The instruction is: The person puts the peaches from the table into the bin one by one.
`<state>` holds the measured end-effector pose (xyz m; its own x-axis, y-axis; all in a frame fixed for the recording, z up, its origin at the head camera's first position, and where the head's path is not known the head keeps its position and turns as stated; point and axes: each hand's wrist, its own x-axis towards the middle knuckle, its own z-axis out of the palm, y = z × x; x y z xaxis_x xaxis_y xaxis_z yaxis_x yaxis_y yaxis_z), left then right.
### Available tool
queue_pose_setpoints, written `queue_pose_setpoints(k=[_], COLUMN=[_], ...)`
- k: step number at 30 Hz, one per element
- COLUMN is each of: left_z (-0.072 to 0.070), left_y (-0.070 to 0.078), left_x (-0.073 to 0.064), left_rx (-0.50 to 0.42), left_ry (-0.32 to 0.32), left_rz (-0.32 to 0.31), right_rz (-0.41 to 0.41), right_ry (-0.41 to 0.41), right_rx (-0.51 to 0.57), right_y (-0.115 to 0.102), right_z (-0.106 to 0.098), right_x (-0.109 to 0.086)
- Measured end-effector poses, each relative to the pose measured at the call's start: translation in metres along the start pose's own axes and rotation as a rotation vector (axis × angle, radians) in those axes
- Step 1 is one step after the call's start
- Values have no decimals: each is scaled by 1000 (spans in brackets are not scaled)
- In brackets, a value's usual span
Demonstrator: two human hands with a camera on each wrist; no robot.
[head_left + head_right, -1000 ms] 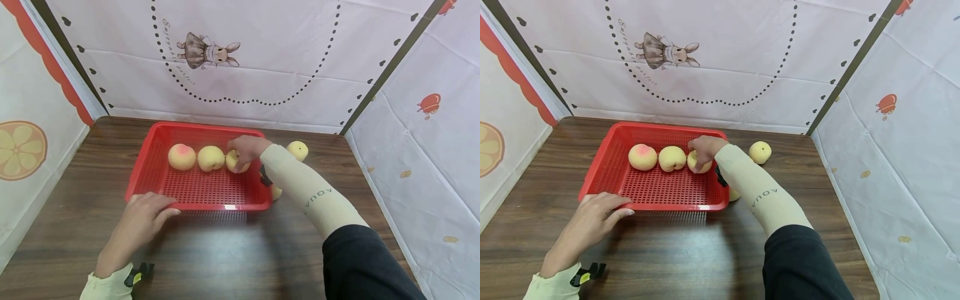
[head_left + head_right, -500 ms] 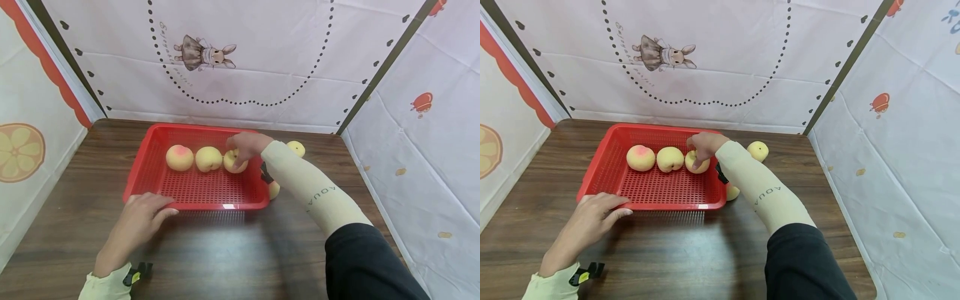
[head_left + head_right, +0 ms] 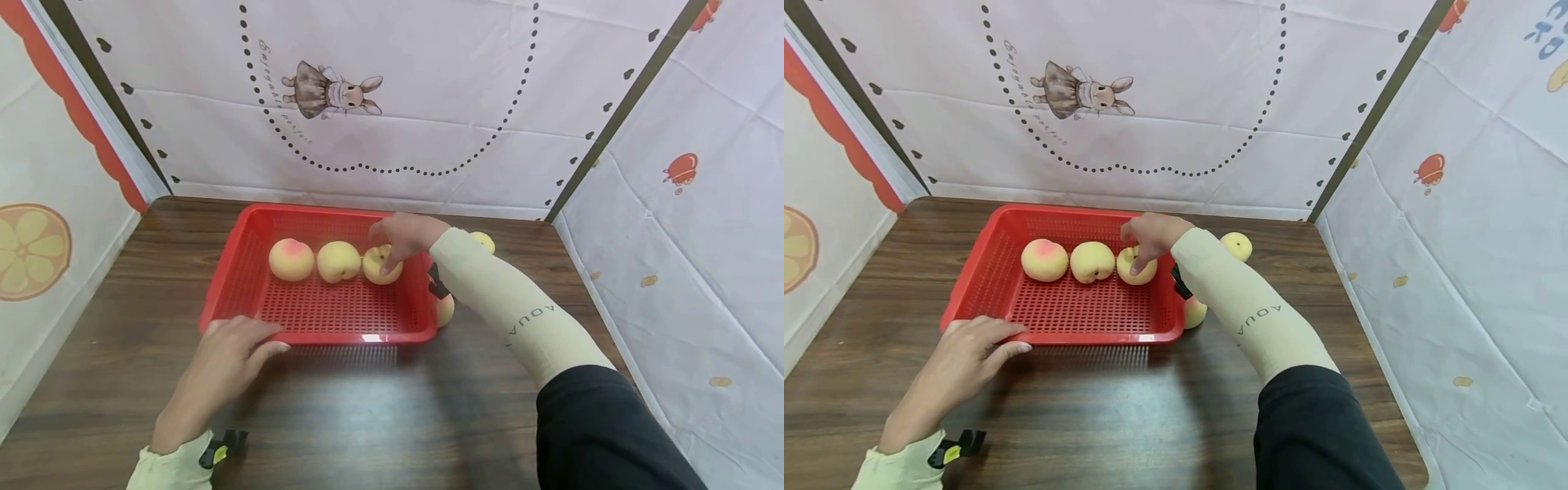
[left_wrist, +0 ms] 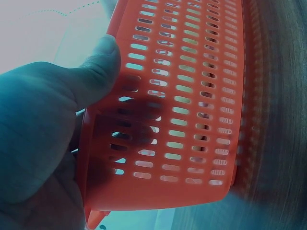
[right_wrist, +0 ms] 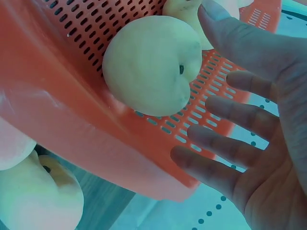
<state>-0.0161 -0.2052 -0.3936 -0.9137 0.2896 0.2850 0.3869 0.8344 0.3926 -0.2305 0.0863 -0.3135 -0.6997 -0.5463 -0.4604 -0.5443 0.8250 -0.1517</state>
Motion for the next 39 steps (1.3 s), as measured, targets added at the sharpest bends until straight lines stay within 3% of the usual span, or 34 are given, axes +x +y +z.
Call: queue_pose_setpoints(k=[10,24,33,39], left_z=[1,0,1,0], left_y=[0,-1,-1,1], left_x=[0,-1,0,0], left_rx=[-1,-8,2,3], left_ry=[-20,-57,-13,-15], left_rz=[-19,-49,-18,-26], right_rz=[3,-55,-47,-72], right_ry=[3,57,107,161], right_rx=[24,31,80,74], right_y=[4,14,25,43], right_z=[-3,-7,-13,-13], right_x=[-5,-23,-41,-54])
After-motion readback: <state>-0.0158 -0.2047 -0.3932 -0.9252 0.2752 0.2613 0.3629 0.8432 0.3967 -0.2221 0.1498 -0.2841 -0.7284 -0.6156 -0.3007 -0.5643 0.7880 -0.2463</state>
